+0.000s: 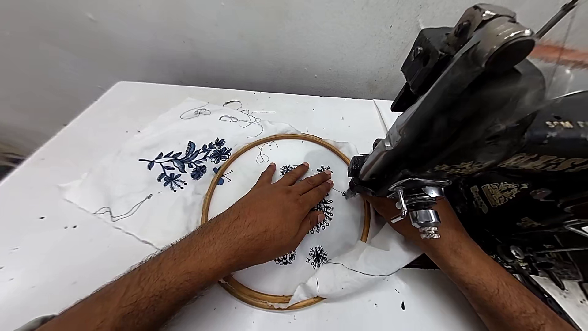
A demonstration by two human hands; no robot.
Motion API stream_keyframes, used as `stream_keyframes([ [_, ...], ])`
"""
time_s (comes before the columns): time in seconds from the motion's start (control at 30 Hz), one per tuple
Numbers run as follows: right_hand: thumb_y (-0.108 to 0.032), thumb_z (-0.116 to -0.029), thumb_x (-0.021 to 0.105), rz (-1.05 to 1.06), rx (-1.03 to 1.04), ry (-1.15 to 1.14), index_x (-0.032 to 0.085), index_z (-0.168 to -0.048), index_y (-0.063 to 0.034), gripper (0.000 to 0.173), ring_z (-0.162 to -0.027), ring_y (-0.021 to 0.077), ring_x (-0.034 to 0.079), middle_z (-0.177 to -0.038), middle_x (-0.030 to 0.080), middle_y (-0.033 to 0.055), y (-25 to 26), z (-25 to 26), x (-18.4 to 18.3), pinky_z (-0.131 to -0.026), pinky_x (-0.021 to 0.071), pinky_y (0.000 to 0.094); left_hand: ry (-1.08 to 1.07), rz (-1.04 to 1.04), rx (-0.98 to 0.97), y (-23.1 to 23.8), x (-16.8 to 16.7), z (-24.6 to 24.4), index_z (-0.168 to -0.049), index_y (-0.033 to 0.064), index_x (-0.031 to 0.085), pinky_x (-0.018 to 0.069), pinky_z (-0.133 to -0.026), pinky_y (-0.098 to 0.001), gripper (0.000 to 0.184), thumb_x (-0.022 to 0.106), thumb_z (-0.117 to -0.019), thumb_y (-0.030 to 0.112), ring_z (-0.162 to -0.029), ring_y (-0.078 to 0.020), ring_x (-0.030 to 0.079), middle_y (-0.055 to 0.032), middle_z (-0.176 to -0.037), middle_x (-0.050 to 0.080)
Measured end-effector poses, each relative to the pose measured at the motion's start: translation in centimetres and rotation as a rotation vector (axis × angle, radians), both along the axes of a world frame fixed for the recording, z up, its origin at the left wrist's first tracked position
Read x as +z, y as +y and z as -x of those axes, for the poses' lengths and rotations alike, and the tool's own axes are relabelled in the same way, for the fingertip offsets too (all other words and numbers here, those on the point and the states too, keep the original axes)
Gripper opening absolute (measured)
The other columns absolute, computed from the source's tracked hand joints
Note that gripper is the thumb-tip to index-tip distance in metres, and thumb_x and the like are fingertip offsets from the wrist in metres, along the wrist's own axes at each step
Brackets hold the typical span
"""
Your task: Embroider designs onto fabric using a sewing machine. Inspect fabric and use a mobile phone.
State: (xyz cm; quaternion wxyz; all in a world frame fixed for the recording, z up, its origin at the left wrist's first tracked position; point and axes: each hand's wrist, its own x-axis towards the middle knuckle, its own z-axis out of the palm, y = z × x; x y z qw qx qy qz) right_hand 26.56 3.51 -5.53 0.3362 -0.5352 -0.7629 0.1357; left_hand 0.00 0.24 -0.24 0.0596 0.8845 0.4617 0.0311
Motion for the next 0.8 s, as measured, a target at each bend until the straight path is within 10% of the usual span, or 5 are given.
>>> stream_keyframes([
  [0.1, -0.023, -0.0791, 0.080, -0.239, 0.070, 0.093, 0.069, -0.107, -0.0185, 0.030, -0.101, 0.0097, 0.063, -0.100, 0.067, -0.0005, 1.8, -1.5, -5.5, -0.083, 0.0540, 0.0328, 0.012, -0.002, 0.001, 0.0, 0.0, 0.0, -0.156, 0.0218, 0.045, 0.0258, -0.114, -0.0737, 0.056, 0.027, -0.1088, 0.046, -0.155, -0.0276, 0.030, 0.0062, -0.166, 0.035],
  [0.23, -0.013, -0.0831, 0.083, 0.132, -0.052, -0.090, 0.072, -0.105, -0.0096, 0.025, -0.099, 0.0182, 0.068, -0.101, 0.071, 0.0076, -0.9, 1.3, 3.6, -0.088, 0.0553, 0.0429, 0.016, 0.003, -0.009, -0.3, 0.1, -0.1, -0.156, 0.0212, 0.045, 0.0272, -0.114, -0.0727, 0.056, 0.029, -0.1085, 0.045, -0.154, -0.0278, 0.031, 0.0054, -0.165, 0.037],
  [0.8, -0.012, -0.0810, 0.080, 0.076, -0.060, -0.051, 0.070, -0.102, -0.0069, 0.024, -0.091, 0.0152, 0.068, -0.094, 0.071, 0.0065, -1.0, 1.1, 3.3, -0.082, 0.0554, 0.0370, -0.004, -0.046, -0.017, -0.1, -0.3, -0.3, -0.154, 0.0204, 0.048, 0.0284, -0.114, -0.0717, 0.057, 0.028, -0.1085, 0.047, -0.153, -0.0275, 0.033, 0.0051, -0.164, 0.039],
])
